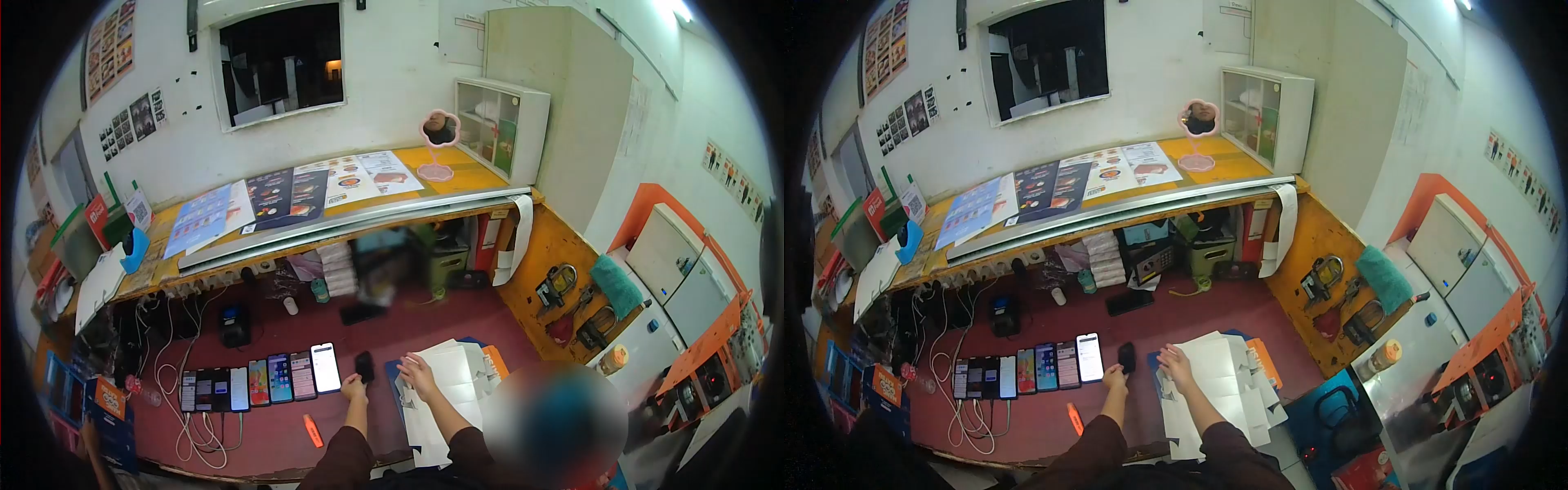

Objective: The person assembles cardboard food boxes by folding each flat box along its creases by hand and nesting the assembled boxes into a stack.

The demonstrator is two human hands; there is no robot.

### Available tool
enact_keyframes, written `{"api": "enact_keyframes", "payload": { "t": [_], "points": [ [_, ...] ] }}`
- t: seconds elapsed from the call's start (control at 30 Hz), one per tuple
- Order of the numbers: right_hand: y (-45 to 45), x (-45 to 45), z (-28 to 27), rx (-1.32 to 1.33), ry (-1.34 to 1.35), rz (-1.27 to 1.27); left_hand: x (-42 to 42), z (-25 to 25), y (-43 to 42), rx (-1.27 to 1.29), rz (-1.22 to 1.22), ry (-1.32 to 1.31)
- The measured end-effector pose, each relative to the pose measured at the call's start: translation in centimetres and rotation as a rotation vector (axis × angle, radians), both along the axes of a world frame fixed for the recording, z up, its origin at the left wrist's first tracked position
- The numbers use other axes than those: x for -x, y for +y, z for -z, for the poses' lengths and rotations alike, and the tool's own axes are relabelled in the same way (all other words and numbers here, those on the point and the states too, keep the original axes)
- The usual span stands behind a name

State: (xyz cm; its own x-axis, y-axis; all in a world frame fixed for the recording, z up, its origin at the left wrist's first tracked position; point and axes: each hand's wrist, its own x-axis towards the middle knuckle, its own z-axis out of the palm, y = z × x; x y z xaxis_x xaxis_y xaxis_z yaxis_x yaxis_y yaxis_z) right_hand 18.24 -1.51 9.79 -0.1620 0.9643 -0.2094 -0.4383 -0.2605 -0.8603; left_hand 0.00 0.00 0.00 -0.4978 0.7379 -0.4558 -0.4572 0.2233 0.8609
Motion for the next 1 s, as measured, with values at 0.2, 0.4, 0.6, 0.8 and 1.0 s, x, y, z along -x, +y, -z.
{"api": "enact_keyframes", "payload": {
  "t": [0.2, 0.4, 0.6, 0.8, 1.0],
  "points": [
    [-1.1, -4.1, -0.9, 0.036, 0.234, 0.257, -0.6, -2.3, 2.5, 0.015, -0.278, 0.203],
    [1.6, -7.9, -4.8, -0.069, 1.094, 0.311, -3.2, -13.8, 2.9, -0.605, 0.125, -1.033],
    [3.6, -9.0, -8.2, -0.057, 0.983, 0.419, -5.1, -17.4, 5.1, -0.656, 0.341, -1.062],
    [3.0, -9.7, -11.0, -0.047, 0.908, 0.57, -5.0, -18.6, 4.4, -0.576, 0.29, -1.023],
    [0.9, -9.3, -12.8, -0.27, -1.623, 0.379, -6.2, -21.0, 2.8, -0.356, 0.23, 1.13]
  ]
}}
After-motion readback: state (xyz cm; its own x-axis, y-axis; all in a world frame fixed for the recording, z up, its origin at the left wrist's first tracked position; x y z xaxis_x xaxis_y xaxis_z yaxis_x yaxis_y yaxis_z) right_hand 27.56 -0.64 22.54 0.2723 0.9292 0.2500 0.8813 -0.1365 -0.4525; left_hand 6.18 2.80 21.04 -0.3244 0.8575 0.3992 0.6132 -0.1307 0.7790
